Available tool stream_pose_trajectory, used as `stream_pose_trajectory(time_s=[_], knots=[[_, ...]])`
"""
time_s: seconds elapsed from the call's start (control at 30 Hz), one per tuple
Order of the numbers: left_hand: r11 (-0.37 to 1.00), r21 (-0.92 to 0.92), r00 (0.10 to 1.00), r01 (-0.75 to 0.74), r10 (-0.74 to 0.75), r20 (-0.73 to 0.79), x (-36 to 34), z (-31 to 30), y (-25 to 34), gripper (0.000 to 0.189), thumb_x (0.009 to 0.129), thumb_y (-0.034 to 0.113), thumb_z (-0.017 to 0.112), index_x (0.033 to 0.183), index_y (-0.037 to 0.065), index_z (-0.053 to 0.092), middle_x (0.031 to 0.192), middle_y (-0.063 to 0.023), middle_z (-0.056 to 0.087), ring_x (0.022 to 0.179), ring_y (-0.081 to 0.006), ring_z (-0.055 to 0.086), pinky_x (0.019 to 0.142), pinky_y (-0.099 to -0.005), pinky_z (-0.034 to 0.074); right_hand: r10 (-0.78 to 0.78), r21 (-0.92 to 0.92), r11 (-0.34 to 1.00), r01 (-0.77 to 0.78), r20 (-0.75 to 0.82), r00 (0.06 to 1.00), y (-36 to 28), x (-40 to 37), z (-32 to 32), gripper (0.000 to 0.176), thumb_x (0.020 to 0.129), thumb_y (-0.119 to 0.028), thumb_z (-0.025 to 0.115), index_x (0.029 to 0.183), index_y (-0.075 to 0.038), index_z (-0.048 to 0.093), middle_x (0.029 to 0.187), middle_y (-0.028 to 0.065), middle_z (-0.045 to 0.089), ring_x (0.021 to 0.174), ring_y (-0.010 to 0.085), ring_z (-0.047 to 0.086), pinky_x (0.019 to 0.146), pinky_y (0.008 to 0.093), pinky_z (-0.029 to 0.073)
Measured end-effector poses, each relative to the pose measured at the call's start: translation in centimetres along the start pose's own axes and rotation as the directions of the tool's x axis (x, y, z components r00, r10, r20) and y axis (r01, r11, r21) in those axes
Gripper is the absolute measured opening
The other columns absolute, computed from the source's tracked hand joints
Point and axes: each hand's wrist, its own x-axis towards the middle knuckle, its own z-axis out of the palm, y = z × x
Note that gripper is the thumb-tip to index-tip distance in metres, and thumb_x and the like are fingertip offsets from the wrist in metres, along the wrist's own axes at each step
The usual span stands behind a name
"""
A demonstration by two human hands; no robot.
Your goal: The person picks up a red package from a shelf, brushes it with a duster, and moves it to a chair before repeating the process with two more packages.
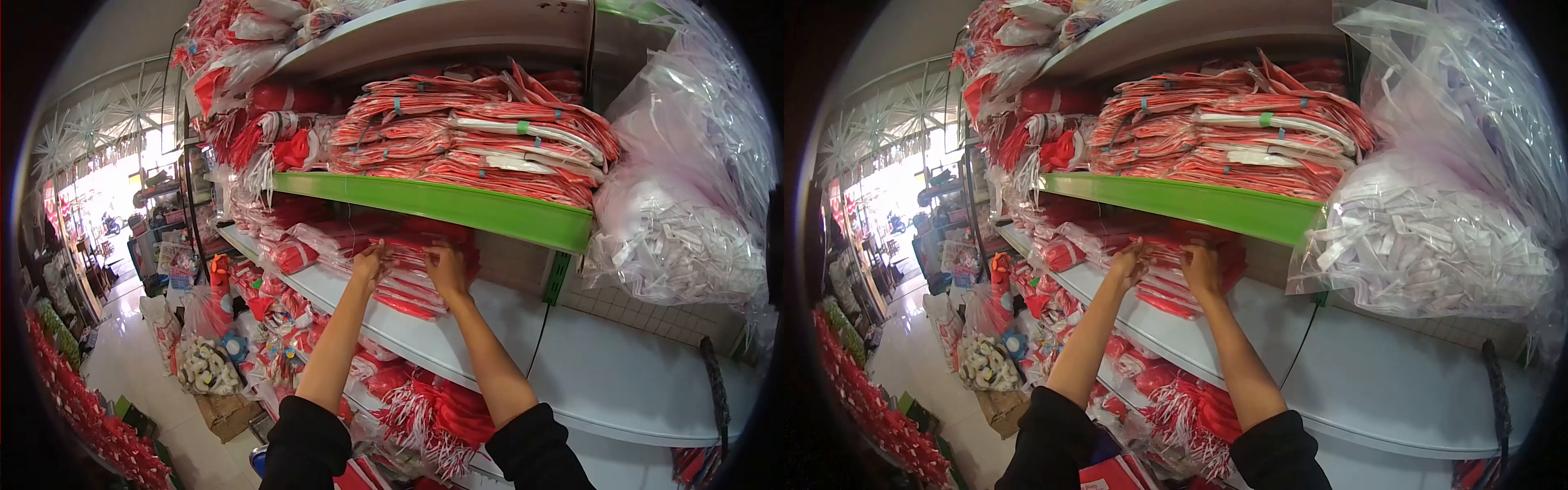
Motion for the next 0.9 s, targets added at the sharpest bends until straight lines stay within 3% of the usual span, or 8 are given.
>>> stream_pose_trajectory(time_s=[0.07, 0.2, 0.33, 0.5, 0.67, 0.77, 0.8, 0.9], knots=[[0.944, 0.326, 0.998, -0.055, 0.049, 0.027, -0.8, -0.4, 0.8, 0.038, 0.088, 0.026, 0.061, 0.113, -0.002, 0.055, 0.089, -0.0113, 0.064, 0.06, -0.0197, 0.065, 0.038, -0.0254, 0.041, 0.039, 0.047, 0.998, -0.041, 0.029, 0.999, 1.1, 0.0, 0.7, 0.02, 0.077, -0.004, 0.062, 0.096, -0.004, 0.068, 0.113, 0.0185, 0.059, 0.095, 0.0301, 0.062, 0.074, 0.0307, 0.055], [0.784, 0.595, 0.976, -0.176, 0.219, 0.001, -2.2, 0.2, 0.4, 0.047, 0.087, 0.03, 0.06, 0.123, 0.001, 0.05, 0.082, -0.009, 0.063, 0.058, -0.0144, 0.059, 0.039, -0.0251, 0.04, 0.098, 0.062, 0.993, -0.101, 0.052, 0.994, 0.7, -1.2, 1.4, 0.032, 0.076, -0.005, 0.062, 0.108, -0.007, 0.064, 0.13, 0.0194, 0.046, 0.105, 0.0317, 0.057, 0.085, 0.0348, 0.051], [0.756, 0.58, 0.941, -0.304, 0.333, 0.059, -6.2, -0.2, -0.7, 0.044, 0.086, 0.023, 0.061, 0.121, -0.002, 0.051, 0.08, -0.0102, 0.063, 0.051, -0.0137, 0.06, 0.039, -0.0255, 0.044, -0.072, -0.278, 0.96, 0.036, -0.118, 0.99, -5.0, -3.5, -1.7, 0.041, 0.075, -0.01, 0.06, 0.116, -0.01, 0.059, 0.138, 0.0185, 0.036, 0.128, 0.0349, 0.033, 0.102, 0.047, 0.03], [0.938, 0.336, 0.996, -0.086, 0.083, 0.024, -16.2, -3.9, -2.5, 0.036, 0.089, 0.025, 0.055, 0.118, 0.004, 0.055, 0.091, -0.0073, 0.062, 0.064, -0.013, 0.061, 0.049, -0.0256, 0.048, -0.064, -0.098, 0.994, 0.051, -0.137, 0.989, -10.7, -11.2, -3.3, 0.044, 0.075, -0.009, 0.059, 0.118, -0.014, 0.06, 0.142, 0.0188, 0.03, 0.129, 0.038, 0.029, 0.104, 0.0496, 0.022], [0.966, -0.031, 0.937, 0.256, -0.256, -0.238, -28.9, -14.6, -7.8, 0.041, 0.094, 0.037, 0.042, 0.116, 0.006, 0.057, 0.095, -0.0067, 0.063, 0.073, -0.0147, 0.061, 0.059, -0.0249, 0.05, 0.003, 0.101, 0.995, -0.026, 0.228, 0.974, -12.9, -26.7, -2.2, 0.048, 0.074, -0.009, 0.06, 0.122, -0.013, 0.057, 0.14, 0.0251, 0.027, 0.128, 0.0397, 0.028, 0.104, 0.0487, 0.023], [0.937, 0.218, 0.819, 0.272, -0.106, -0.564, -38.2, -23.2, -14.4, 0.03, 0.093, 0.026, 0.049, 0.109, 0.004, 0.062, 0.09, -0.0059, 0.066, 0.069, -0.0149, 0.062, 0.062, -0.0255, 0.051, 0.063, 0.154, 0.976, -0.157, 0.485, 0.872, -13.4, -36.4, -1.3, 0.047, 0.076, -0.013, 0.062, 0.122, -0.012, 0.055, 0.139, 0.0273, 0.025, 0.128, 0.0416, 0.029, 0.105, 0.047, 0.025], [0.784, 0.56, 0.797, 0.267, 0.147, -0.586, -41.5, -25.8, -16.4, 0.028, 0.09, 0.023, 0.053, 0.108, 0.003, 0.063, 0.087, -0.0096, 0.067, 0.072, -0.022, 0.064, 0.067, -0.0286, 0.052, 0.076, 0.161, 0.967, -0.195, 0.551, 0.831, -13.1, -39.8, -0.3, 0.047, 0.076, -0.014, 0.063, 0.122, -0.012, 0.055, 0.139, 0.0275, 0.025, 0.128, 0.0421, 0.028, 0.104, 0.0471, 0.025], [0.386, 0.79, 0.758, 0.477, 0.274, -0.592, -51.1, -29.3, -19.4, 0.035, 0.083, 0.025, 0.06, 0.11, 0.003, 0.062, 0.105, -0.0189, 0.062, 0.096, -0.0326, 0.059, 0.085, -0.0378, 0.046, 0.097, 0.107, 0.959, -0.264, 0.748, 0.656, -13.5, -47.8, 0.9, 0.051, 0.077, -0.022, 0.065, 0.125, -0.011, 0.052, 0.138, 0.0284, 0.026, 0.128, 0.0429, 0.027, 0.104, 0.0482, 0.027]])
